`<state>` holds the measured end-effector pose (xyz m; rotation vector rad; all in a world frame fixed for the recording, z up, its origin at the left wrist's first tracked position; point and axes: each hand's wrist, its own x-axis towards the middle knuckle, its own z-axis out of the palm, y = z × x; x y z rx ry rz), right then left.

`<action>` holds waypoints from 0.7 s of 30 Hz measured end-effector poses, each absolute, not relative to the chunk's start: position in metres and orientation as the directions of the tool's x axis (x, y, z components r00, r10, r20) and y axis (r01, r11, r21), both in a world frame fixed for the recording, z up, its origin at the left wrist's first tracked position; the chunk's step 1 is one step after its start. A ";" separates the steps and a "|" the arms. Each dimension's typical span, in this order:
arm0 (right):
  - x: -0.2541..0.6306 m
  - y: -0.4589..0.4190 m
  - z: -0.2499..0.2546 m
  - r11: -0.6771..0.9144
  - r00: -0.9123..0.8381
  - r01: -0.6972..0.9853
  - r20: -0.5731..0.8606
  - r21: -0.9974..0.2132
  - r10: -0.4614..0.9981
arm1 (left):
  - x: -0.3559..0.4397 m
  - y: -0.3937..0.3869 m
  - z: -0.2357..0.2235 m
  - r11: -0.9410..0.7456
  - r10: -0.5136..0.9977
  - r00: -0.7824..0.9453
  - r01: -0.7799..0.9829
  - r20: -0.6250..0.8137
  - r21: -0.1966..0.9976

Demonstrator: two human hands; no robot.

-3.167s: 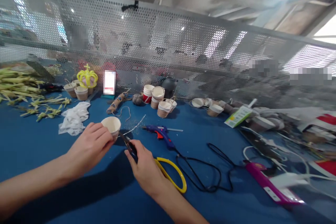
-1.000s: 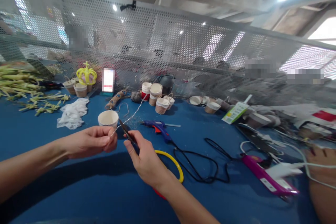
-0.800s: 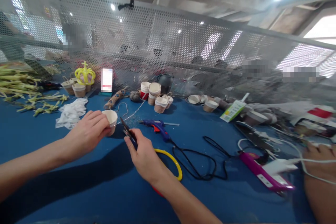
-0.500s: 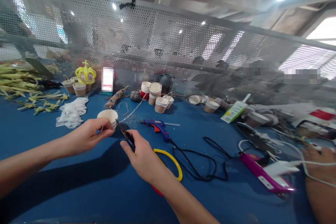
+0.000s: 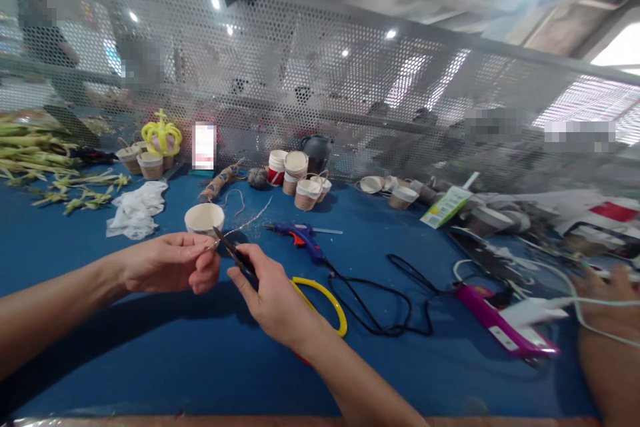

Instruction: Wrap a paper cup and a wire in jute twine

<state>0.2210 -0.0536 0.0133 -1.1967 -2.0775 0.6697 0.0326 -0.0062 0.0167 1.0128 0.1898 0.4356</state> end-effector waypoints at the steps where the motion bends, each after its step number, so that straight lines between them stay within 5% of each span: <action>1: 0.221 -0.054 0.013 0.456 -0.378 0.560 0.277 -0.691 0.884 | 0.034 -0.008 0.016 0.489 0.419 0.906 -0.277 0.056 0.827; 13: 0.222 -0.056 0.013 0.486 -0.402 0.582 0.289 -0.651 0.869 | 0.038 -0.012 0.012 0.373 0.453 0.878 -0.344 0.155 0.861; 18: 0.223 -0.056 0.018 0.455 -0.404 0.581 0.245 -0.675 0.881 | 0.025 -0.002 0.032 -0.023 0.521 0.848 -0.102 0.099 0.995; 21: 0.222 -0.057 0.022 0.415 -0.407 0.550 0.202 -0.724 0.891 | 0.017 0.002 0.046 -0.353 0.613 0.752 -0.012 0.241 0.935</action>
